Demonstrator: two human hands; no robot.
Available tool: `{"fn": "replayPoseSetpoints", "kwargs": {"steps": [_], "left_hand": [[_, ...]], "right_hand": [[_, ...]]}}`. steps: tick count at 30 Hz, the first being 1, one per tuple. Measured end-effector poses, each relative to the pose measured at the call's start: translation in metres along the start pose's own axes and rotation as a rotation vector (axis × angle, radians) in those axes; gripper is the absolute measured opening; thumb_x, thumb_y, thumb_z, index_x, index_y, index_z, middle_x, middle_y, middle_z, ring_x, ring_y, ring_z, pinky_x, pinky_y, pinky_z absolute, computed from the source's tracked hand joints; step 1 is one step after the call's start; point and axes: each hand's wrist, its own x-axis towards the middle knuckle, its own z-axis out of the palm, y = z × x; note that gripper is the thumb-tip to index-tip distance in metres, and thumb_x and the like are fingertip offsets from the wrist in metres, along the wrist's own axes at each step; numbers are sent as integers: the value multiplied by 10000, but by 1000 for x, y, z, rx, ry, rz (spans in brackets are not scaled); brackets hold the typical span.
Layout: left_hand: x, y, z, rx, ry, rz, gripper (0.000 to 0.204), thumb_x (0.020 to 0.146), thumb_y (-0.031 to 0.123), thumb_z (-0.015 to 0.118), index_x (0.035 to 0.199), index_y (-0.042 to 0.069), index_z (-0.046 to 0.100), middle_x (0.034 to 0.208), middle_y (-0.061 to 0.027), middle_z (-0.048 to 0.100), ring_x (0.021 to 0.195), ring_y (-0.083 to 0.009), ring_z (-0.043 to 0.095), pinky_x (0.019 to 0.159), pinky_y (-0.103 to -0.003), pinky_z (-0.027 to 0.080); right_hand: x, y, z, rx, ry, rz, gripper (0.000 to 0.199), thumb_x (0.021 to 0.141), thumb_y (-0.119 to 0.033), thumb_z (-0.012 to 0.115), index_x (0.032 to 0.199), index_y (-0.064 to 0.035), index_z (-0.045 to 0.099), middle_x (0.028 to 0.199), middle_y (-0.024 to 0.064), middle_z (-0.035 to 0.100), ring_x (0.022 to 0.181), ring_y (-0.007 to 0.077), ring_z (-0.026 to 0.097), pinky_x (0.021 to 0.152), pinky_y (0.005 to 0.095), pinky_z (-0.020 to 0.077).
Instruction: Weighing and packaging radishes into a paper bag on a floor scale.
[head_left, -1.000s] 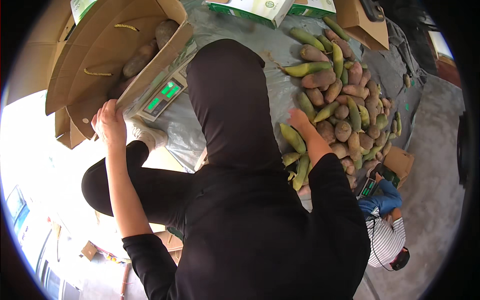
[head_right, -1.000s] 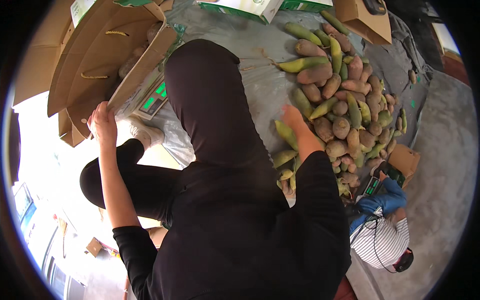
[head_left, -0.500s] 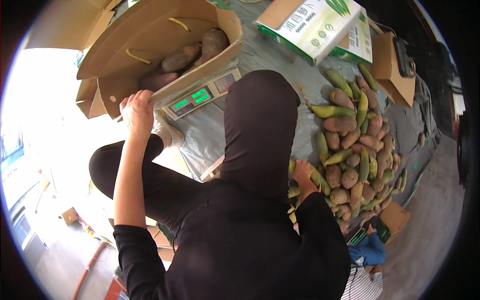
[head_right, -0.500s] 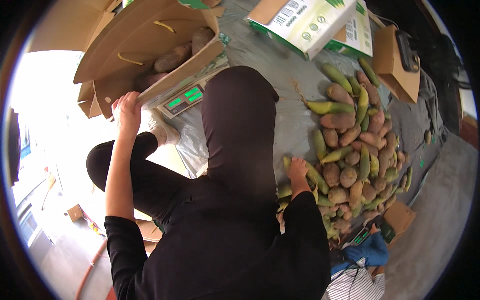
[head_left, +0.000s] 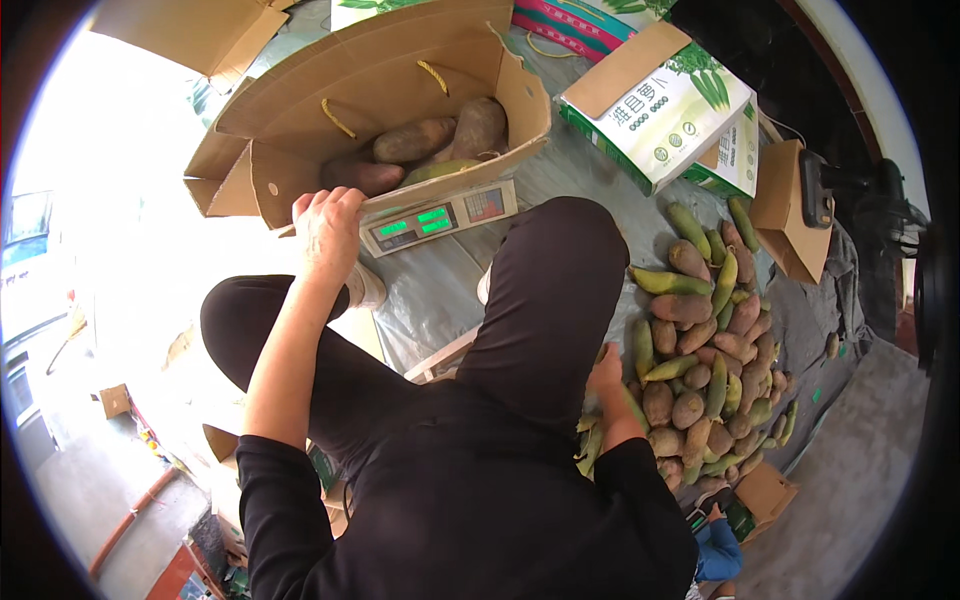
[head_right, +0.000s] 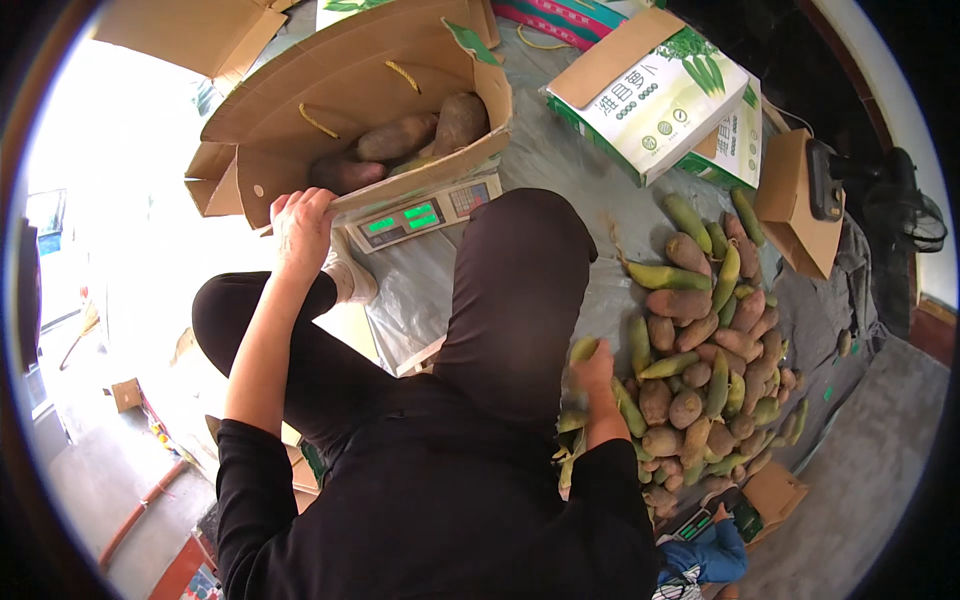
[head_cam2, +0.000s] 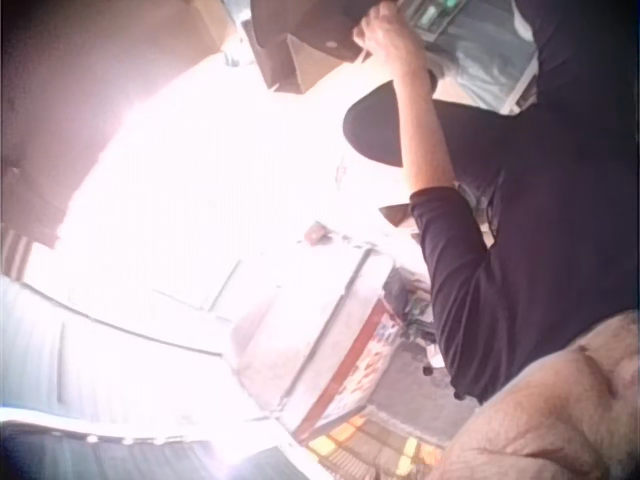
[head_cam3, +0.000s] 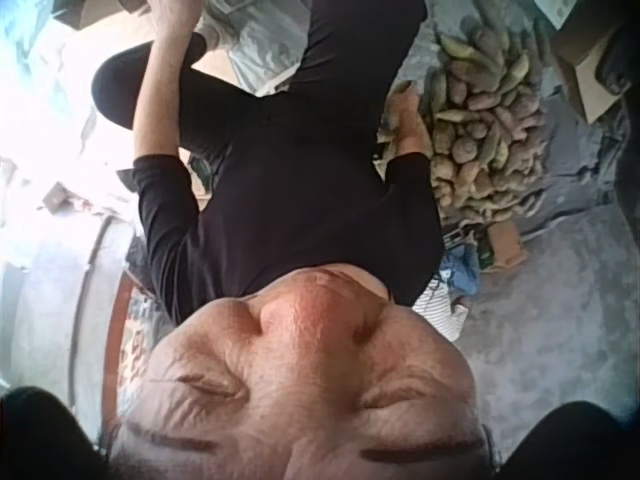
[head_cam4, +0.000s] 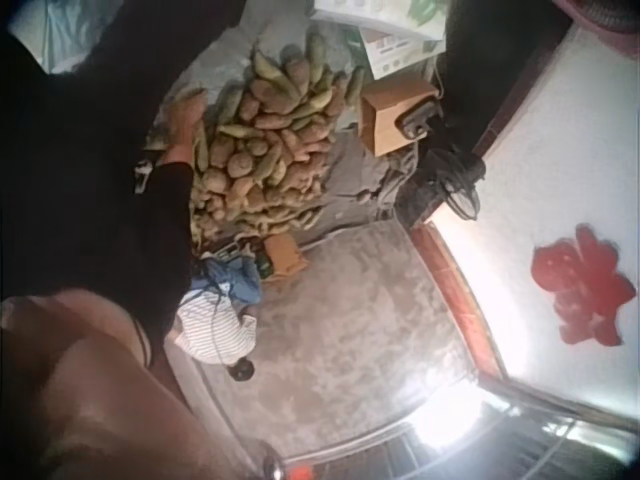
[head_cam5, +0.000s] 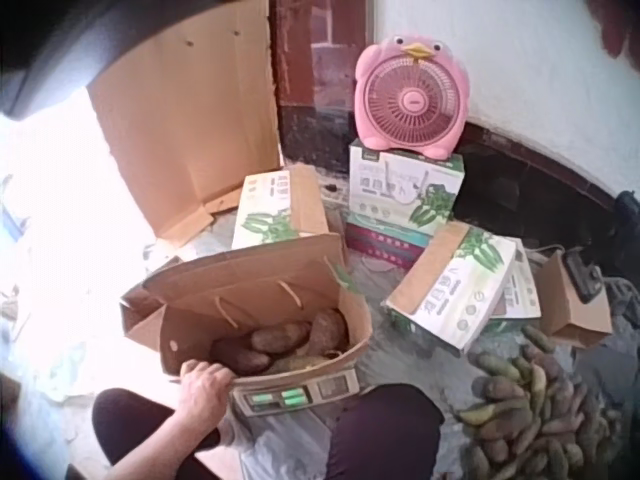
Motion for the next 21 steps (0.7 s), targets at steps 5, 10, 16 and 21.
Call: {"fn": "replayPoseSetpoints", "kwargs": {"steps": [5, 10, 16, 21], "left_hand": [[1, 2, 7, 12, 20, 24, 124, 780, 65, 532, 825, 112, 638, 814, -39, 628, 848, -236, 593, 880, -400, 379], [-1, -2, 9, -7, 7, 17, 96, 761, 69, 600, 841, 98, 643, 824, -51, 628, 867, -249, 590, 873, -412, 384], [1, 1, 8, -12, 70, 47, 132, 719, 15, 538, 787, 109, 602, 783, -41, 600, 824, -235, 588, 864, -396, 392], [1, 0, 8, -30, 64, 44, 145, 713, 3, 540, 794, 107, 600, 791, -47, 602, 833, -242, 583, 874, -402, 385]], "right_hand": [[29, -59, -65, 559, 225, -335, 599, 610, 28, 757, 1111, -25, 433, 1040, 98, 555, 967, 227, 555, 873, 351, 450], [-23, -206, -185, 848, 193, -534, 610, 657, 82, 714, 1176, -20, 409, 1106, 83, 528, 1052, 194, 522, 930, 339, 428], [-78, -322, -278, 891, 241, -1100, 658, 664, 81, 731, 1227, -36, 411, 1175, 97, 521, 1094, 219, 531, 969, 372, 426], [-96, -409, -279, 743, 118, -1402, 644, 658, 23, 764, 1209, -58, 441, 1135, 82, 548, 1046, 199, 563, 882, 360, 473]]}}
